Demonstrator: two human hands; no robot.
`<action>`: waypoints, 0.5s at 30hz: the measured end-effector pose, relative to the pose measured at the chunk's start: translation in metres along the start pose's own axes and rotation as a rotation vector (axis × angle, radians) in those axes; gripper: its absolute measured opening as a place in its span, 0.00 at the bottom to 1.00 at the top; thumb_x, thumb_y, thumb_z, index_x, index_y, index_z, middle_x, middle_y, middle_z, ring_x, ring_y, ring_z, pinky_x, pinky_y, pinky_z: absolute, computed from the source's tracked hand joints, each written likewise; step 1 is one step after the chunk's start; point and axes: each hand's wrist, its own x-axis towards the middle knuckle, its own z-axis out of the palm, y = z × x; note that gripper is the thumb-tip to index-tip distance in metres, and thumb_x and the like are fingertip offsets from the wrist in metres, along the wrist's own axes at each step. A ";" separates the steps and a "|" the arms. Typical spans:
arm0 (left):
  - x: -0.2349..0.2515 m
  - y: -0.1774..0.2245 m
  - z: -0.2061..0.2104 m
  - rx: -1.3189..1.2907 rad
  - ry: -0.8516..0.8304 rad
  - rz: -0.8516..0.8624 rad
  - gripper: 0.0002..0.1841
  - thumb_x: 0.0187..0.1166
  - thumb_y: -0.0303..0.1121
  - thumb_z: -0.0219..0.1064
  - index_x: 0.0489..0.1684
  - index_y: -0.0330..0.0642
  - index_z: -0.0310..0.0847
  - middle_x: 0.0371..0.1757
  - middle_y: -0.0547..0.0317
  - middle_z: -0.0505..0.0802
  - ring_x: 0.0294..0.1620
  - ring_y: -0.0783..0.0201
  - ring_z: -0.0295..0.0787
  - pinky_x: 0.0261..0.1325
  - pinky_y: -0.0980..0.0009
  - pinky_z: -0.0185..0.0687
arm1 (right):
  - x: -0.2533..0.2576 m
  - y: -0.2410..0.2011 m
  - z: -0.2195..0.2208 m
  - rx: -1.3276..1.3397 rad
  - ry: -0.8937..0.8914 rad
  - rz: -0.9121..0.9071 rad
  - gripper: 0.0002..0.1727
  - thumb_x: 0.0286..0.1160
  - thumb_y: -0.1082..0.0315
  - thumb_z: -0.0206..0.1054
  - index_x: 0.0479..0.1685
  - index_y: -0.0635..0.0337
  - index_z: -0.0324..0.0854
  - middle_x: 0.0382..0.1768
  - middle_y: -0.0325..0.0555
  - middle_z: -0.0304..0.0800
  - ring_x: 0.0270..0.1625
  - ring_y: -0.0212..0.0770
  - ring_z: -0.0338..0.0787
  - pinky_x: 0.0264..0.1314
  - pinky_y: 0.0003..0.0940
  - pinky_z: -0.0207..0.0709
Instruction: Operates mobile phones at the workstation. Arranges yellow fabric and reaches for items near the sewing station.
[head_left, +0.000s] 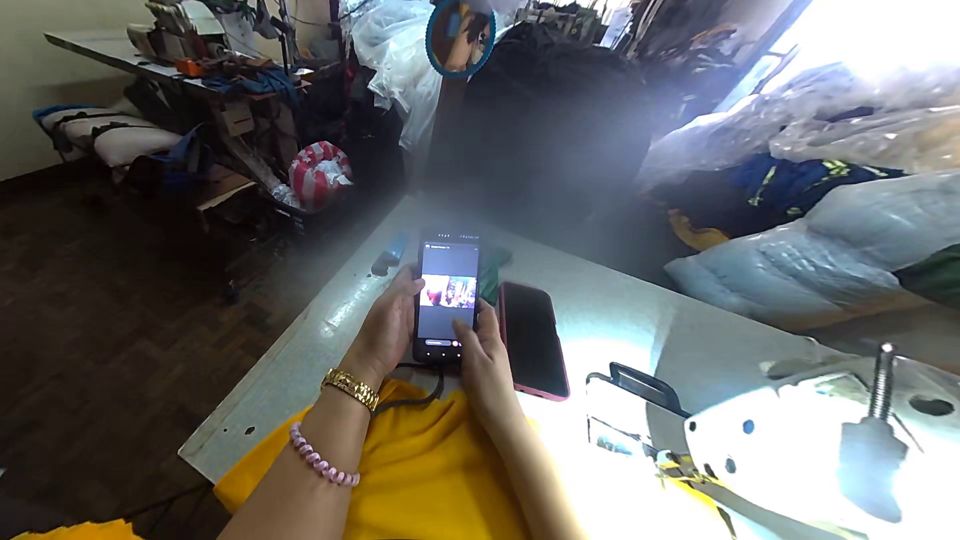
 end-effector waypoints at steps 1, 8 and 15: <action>0.000 0.000 0.000 -0.008 -0.003 0.000 0.27 0.92 0.51 0.37 0.88 0.58 0.59 0.73 0.56 0.85 0.68 0.60 0.85 0.65 0.55 0.84 | -0.001 0.000 -0.001 0.024 -0.003 -0.009 0.27 0.89 0.57 0.48 0.85 0.53 0.65 0.68 0.44 0.84 0.67 0.32 0.85 0.70 0.37 0.79; 0.000 0.002 0.003 0.063 -0.001 -0.009 0.28 0.90 0.51 0.37 0.84 0.50 0.62 0.67 0.52 0.87 0.64 0.58 0.87 0.61 0.55 0.85 | 0.001 0.002 -0.006 0.138 -0.058 0.025 0.28 0.86 0.56 0.45 0.84 0.48 0.66 0.67 0.40 0.85 0.65 0.32 0.87 0.65 0.36 0.82; 0.001 0.000 0.001 0.003 0.023 0.010 0.27 0.92 0.50 0.37 0.83 0.53 0.65 0.68 0.56 0.88 0.65 0.61 0.87 0.64 0.57 0.85 | 0.005 0.005 -0.012 0.198 -0.164 0.071 0.37 0.71 0.69 0.61 0.87 0.49 0.60 0.64 0.45 0.87 0.60 0.36 0.90 0.60 0.36 0.86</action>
